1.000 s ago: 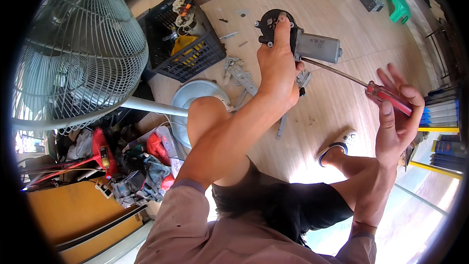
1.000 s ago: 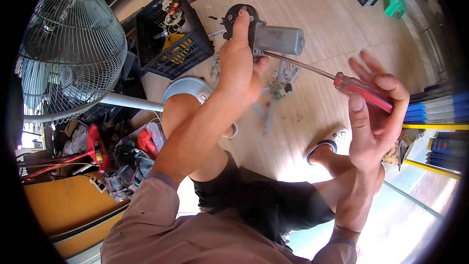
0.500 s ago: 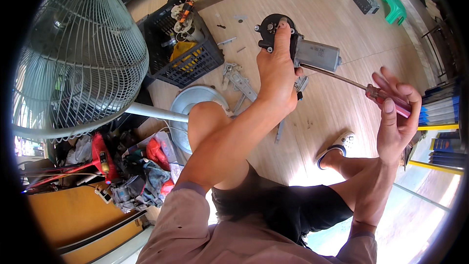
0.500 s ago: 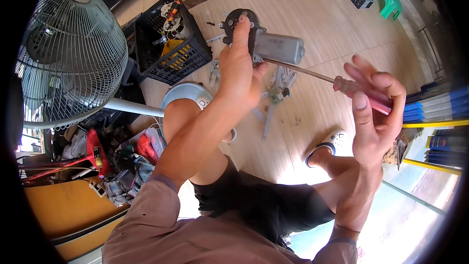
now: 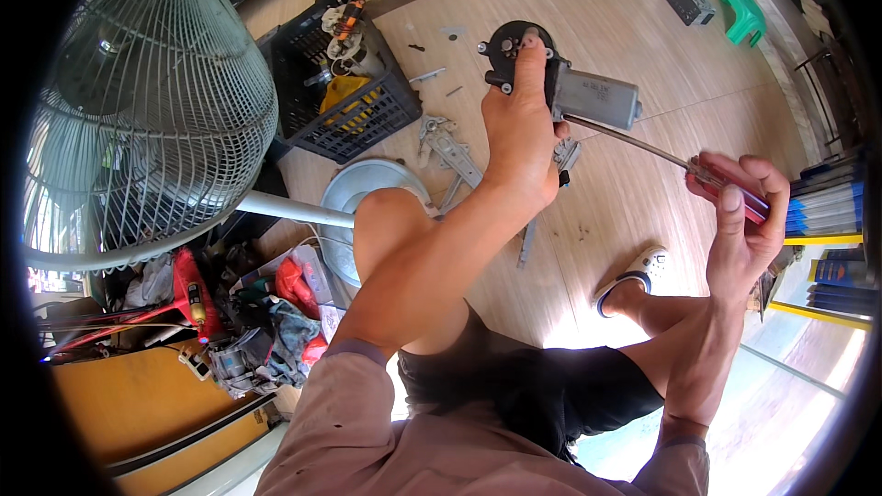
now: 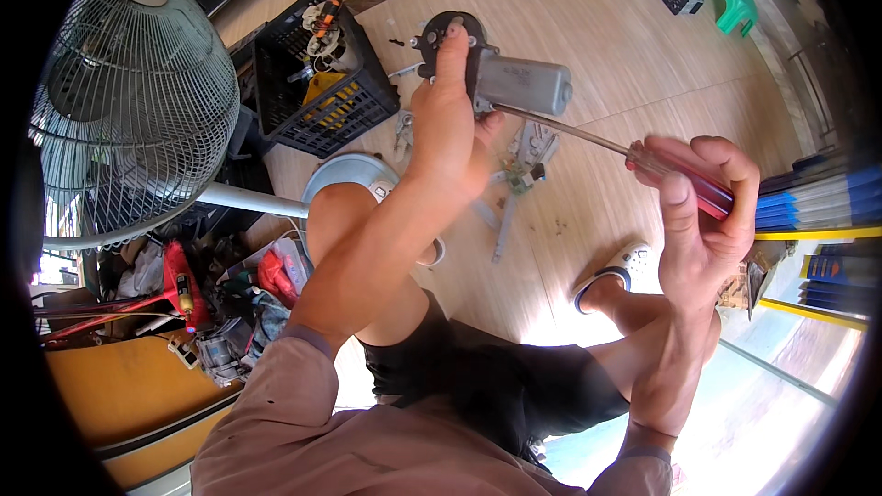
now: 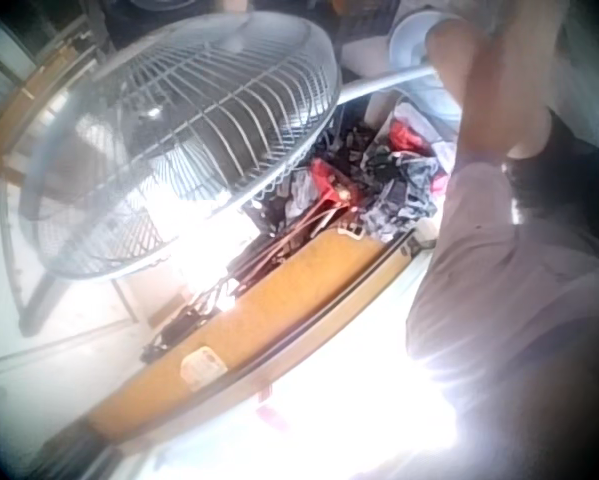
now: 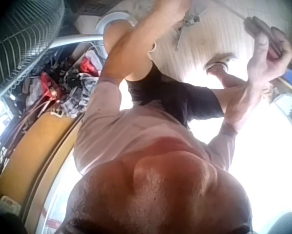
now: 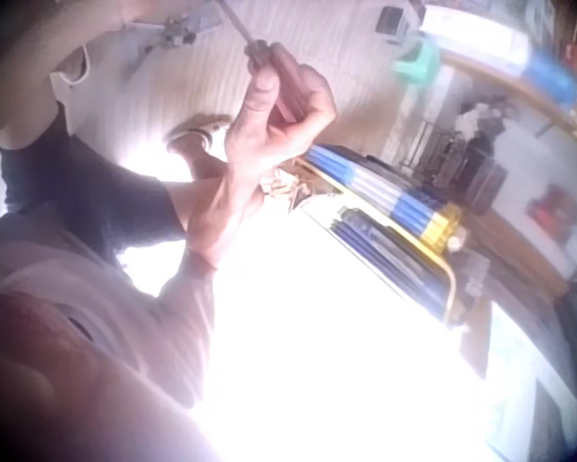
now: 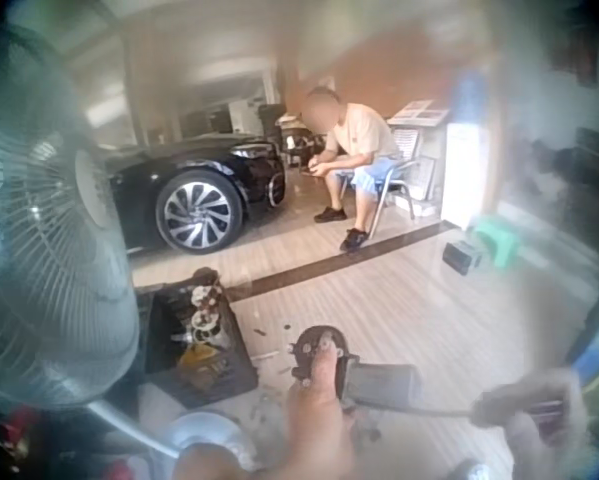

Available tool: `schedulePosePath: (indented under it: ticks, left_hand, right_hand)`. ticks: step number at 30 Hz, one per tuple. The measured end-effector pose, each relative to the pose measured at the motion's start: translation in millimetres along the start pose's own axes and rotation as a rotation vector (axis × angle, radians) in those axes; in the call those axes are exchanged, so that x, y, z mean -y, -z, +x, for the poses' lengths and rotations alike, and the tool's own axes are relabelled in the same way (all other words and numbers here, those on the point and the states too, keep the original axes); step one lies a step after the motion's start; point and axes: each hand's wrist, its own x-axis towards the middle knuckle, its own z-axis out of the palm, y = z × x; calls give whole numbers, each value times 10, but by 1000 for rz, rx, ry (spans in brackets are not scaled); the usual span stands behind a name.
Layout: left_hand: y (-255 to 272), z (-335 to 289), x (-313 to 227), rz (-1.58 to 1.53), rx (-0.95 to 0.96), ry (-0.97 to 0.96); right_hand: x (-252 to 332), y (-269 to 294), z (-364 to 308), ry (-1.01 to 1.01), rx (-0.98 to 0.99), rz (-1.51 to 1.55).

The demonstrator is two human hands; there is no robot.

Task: The person disassembles a power window motor using a screwdriver, removing screws from the motor housing while sitting on the floor.

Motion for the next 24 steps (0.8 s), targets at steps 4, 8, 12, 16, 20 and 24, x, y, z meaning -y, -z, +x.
schedulePosePath:
  ticks: [4, 8, 12, 16, 20, 24]
  left_hand:
    - [-12, -12, -44, 19, -42, 12]
    - [-22, -63, -36, 24, -21, 7]
    - [1, -18, 40, 2, -26, 26]
    - [5, -19, 36, 4, 4, 31]
    - [-1, -25, 34, -13, 48, 16]
    - [-12, -6, 67, -19, 70, 20]
  right_hand:
    - [39, -51, 2, 4, -25, 58]
    - [71, 33, -26, 70, 51, -80]
    - [53, 39, -74, -8, -9, -246]
    - [102, -8, 12, -5, -19, -237]
    - [70, 45, 11, 53, 17, 84]
    - [76, 171, 22, 40, 135, 32]
